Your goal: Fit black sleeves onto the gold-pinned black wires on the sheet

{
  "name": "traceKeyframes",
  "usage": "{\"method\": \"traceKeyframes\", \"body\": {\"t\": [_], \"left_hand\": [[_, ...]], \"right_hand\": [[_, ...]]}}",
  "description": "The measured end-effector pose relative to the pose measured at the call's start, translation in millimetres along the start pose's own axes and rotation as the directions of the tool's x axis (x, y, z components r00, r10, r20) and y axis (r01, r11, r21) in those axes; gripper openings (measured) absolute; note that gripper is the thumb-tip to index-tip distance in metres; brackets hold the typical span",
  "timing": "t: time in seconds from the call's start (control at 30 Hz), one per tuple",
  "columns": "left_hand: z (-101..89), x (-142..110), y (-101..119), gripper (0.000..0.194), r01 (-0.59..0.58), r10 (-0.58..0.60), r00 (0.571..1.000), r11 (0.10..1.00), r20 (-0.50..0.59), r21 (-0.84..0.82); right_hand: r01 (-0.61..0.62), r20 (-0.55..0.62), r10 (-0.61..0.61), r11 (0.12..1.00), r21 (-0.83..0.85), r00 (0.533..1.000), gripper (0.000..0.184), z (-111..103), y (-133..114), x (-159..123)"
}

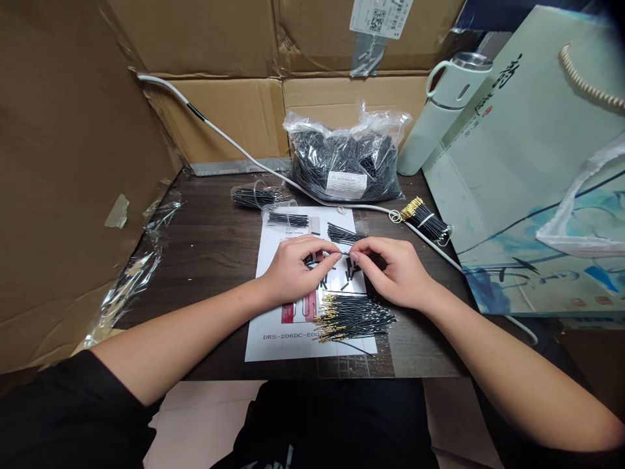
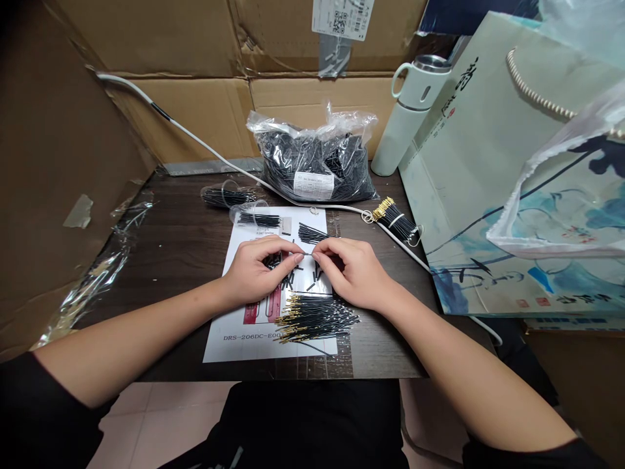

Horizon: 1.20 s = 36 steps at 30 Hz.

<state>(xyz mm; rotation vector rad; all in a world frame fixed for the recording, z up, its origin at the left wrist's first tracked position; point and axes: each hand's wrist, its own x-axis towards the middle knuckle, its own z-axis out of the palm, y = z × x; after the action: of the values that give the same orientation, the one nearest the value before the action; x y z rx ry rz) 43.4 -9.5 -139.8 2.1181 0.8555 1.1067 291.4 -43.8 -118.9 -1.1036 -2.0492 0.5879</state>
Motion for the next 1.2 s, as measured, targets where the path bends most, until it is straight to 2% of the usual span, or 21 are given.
{"method": "traceKeyframes", "body": {"t": [1.2], "left_hand": [[1.2,-0.2,-1.4,0.009,-0.023,0.023,1.0,1.0,-0.018,0.004]], "right_hand": [[-0.011,0.018,0.011,1.0,0.005,1.0,0.018,-0.5,-0.3,0.2]]}}
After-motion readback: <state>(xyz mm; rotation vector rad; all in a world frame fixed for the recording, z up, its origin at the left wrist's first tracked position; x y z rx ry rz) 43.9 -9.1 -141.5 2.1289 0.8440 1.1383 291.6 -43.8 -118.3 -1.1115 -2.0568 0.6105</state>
